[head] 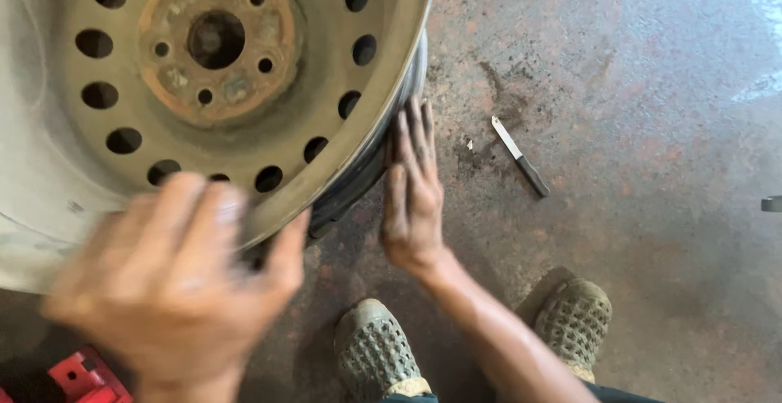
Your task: The person scrubs the inner and outer surfaces of a metal wheel rim using a small abrasive block. They rotate the rim by hand to access different sections and continue scrubbing the edges and face of the rim.
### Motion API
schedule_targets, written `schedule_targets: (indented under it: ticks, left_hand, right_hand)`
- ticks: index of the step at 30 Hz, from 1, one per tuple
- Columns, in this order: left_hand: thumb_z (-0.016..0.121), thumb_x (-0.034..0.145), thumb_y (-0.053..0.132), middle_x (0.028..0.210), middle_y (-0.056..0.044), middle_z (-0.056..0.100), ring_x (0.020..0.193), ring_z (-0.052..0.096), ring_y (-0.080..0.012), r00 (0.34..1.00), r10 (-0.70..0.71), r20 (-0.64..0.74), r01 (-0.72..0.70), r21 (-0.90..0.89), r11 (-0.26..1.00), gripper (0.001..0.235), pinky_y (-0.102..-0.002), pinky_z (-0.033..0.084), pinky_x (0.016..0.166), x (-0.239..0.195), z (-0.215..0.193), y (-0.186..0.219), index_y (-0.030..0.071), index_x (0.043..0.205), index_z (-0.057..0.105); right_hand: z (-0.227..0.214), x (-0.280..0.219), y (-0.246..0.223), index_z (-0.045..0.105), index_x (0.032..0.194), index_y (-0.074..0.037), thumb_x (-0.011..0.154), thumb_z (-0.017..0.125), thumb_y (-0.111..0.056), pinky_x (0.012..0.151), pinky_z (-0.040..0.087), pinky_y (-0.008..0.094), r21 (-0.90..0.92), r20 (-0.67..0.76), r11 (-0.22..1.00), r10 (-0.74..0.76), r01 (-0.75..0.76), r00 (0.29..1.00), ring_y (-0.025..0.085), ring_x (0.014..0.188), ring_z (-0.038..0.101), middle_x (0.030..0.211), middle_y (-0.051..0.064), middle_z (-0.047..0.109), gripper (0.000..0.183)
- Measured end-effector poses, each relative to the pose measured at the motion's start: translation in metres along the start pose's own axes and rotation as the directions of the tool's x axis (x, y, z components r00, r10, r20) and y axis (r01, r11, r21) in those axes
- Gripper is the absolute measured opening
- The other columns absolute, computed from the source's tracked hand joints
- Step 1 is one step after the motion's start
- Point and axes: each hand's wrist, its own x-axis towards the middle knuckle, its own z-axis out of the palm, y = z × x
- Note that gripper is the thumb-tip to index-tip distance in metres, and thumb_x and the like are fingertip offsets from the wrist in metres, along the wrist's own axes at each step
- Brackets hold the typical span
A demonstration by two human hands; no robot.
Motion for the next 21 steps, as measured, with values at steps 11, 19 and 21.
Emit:
schedule_targets:
  ticks: [11,19,21]
  left_hand:
    - [0.091,0.080,0.057,0.070,0.001,0.060,0.057,0.052,-0.0162,0.964,-0.210,-0.165,0.219,0.039,0.975,0.055,-0.035,0.039,0.061,0.006,0.006,0.020,0.009,0.070,0.066]
    - [0.100,0.073,0.054,0.069,0.001,0.057,0.062,0.056,-0.0216,0.953,-0.281,-0.109,0.286,0.028,0.958,0.060,-0.037,0.038,0.061,0.027,-0.008,0.050,0.009,0.065,0.061]
    - [0.093,0.067,0.054,0.072,0.003,0.059,0.066,0.057,-0.0200,0.959,-0.266,-0.103,0.271,0.040,0.962,0.054,-0.034,0.039,0.064,0.020,-0.003,0.048,0.010,0.071,0.062]
  right_hand:
    - [-0.038,0.152,0.064,0.048,0.149,-0.005,0.111,0.019,-0.040,0.116,0.047,0.047,-0.175,0.456,0.948,0.317,-0.265,0.832,0.035,0.139,0.060,0.148,0.023,0.057,0.060]
    - [-0.008,-0.023,-0.013,0.036,0.161,-0.006,0.119,0.027,-0.018,0.137,0.018,0.049,-0.252,0.035,0.967,-0.024,0.032,0.999,0.032,0.160,0.022,0.171,0.014,0.030,0.044]
    - [-0.004,-0.003,0.004,0.033,0.162,-0.006,0.122,0.027,-0.017,0.137,0.020,0.049,-0.240,-0.020,0.971,-0.008,0.003,1.000,0.034,0.161,0.022,0.172,0.014,0.029,0.043]
